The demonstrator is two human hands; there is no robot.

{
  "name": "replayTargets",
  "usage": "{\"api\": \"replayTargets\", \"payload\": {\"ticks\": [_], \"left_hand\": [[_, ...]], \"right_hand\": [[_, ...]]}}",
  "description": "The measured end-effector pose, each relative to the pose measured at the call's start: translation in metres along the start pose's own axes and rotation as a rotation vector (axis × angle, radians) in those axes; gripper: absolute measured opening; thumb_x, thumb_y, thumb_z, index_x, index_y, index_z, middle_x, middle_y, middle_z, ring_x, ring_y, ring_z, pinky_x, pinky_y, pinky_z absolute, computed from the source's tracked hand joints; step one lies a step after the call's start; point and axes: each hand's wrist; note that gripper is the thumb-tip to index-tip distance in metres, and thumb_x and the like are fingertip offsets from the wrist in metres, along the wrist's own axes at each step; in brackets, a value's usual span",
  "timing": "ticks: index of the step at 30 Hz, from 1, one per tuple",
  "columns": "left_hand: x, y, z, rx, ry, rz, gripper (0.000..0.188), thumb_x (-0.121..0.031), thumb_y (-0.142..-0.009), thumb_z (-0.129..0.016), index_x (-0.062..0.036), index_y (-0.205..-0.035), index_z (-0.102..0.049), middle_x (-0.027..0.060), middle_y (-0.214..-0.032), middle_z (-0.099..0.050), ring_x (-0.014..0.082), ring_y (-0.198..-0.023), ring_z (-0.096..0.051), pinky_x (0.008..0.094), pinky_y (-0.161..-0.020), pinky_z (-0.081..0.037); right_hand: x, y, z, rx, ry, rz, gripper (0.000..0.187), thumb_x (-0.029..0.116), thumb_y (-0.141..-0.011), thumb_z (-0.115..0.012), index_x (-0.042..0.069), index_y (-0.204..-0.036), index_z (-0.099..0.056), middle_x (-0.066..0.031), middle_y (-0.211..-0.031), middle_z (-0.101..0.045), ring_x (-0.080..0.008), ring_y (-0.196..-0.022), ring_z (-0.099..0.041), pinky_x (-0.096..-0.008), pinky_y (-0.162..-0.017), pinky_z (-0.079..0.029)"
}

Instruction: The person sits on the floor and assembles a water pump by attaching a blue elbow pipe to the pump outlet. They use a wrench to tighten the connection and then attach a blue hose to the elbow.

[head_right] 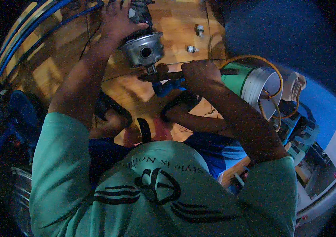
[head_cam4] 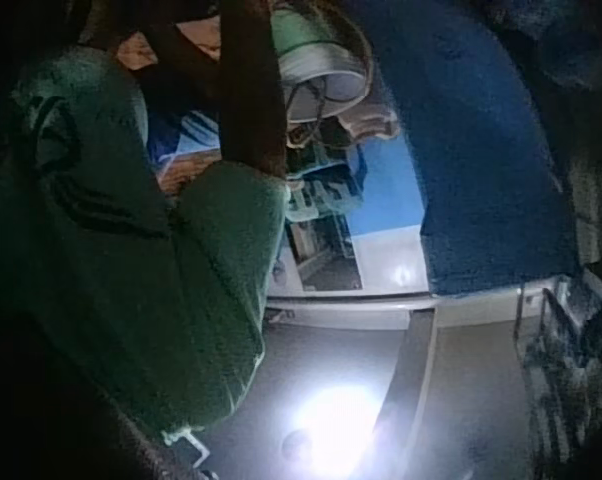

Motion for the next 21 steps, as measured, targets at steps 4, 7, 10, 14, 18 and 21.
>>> {"api": "replayTargets", "payload": {"ticks": [4,7,10,14,18,21], "left_hand": [[0.010,-0.001,-0.008,-0.128,0.024,-0.099,0.122,-0.069,-0.072,-0.079,-0.0119,-0.161,-0.019,0.0231,-0.160,-0.027,0.0455,-0.148,-0.025,0.0609,-0.123,-0.016],[0.011,-0.002,-0.017,-0.194,-0.021,-0.129,0.121,-0.070,-0.070,-0.079,-0.0139,-0.160,-0.021,0.0226,-0.158,-0.030,0.0446,-0.148,-0.026,0.0635,-0.121,-0.016],[0.016,-0.008,-0.024,-0.210,-0.042,-0.127,0.122,-0.071,-0.068,-0.081,-0.0158,-0.160,-0.023,0.0219,-0.157,-0.031,0.0443,-0.147,-0.028,0.0648,-0.120,-0.017],[0.007,-0.011,-0.015,-0.104,-0.092,-0.050,0.124,-0.071,-0.066,-0.083,-0.0178,-0.160,-0.022,0.0215,-0.157,-0.032,0.0444,-0.147,-0.027,0.0654,-0.119,-0.019],[-0.002,-0.012,-0.004,-0.090,-0.163,-0.091,0.122,-0.071,-0.068,-0.082,-0.0192,-0.160,-0.022,0.0207,-0.158,-0.031,0.0437,-0.148,-0.025,0.0644,-0.119,-0.021],[-0.009,-0.003,-0.006,-0.036,-0.097,0.033,0.121,-0.071,-0.069,-0.081,-0.0191,-0.160,-0.022,0.0201,-0.160,-0.029,0.0438,-0.149,-0.024,0.0632,-0.120,-0.021]], "right_hand": [[-0.018,-0.010,0.004,0.081,0.004,0.072,0.040,0.043,-0.086,-0.076,0.011,-0.109,-0.069,-0.0134,-0.096,-0.074,-0.0336,-0.094,-0.073,-0.0487,-0.077,-0.060],[-0.047,-0.028,-0.026,-0.054,0.028,0.166,0.042,0.047,-0.086,-0.075,0.013,-0.109,-0.067,-0.0128,-0.092,-0.073,-0.0334,-0.090,-0.073,-0.0488,-0.075,-0.059],[-0.066,-0.051,-0.049,-0.136,-0.101,0.197,0.042,0.049,-0.080,-0.079,0.011,-0.094,-0.068,-0.0134,-0.083,-0.071,-0.0346,-0.082,-0.072,-0.0487,-0.071,-0.056],[-0.082,-0.103,-0.092,-0.166,-0.157,0.307,0.046,0.057,-0.080,-0.076,0.014,-0.092,-0.068,-0.0127,-0.076,-0.069,-0.0348,-0.075,-0.071,-0.0489,-0.068,-0.056],[-0.091,-0.149,-0.145,-0.316,-0.291,0.452,0.043,0.054,-0.077,-0.079,0.013,-0.082,-0.066,-0.0120,-0.072,-0.069,-0.0351,-0.071,-0.070,-0.0485,-0.064,-0.053],[-0.097,-0.165,-0.149,-0.244,-0.304,0.537,0.045,0.058,-0.080,-0.075,0.013,-0.086,-0.070,-0.0135,-0.076,-0.070,-0.0350,-0.075,-0.071,-0.0479,-0.067,-0.055]]}}
Point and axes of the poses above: each hand's wrist, its own y-axis away from the middle knuckle, its own z-axis out of the back of the hand, x = y × z
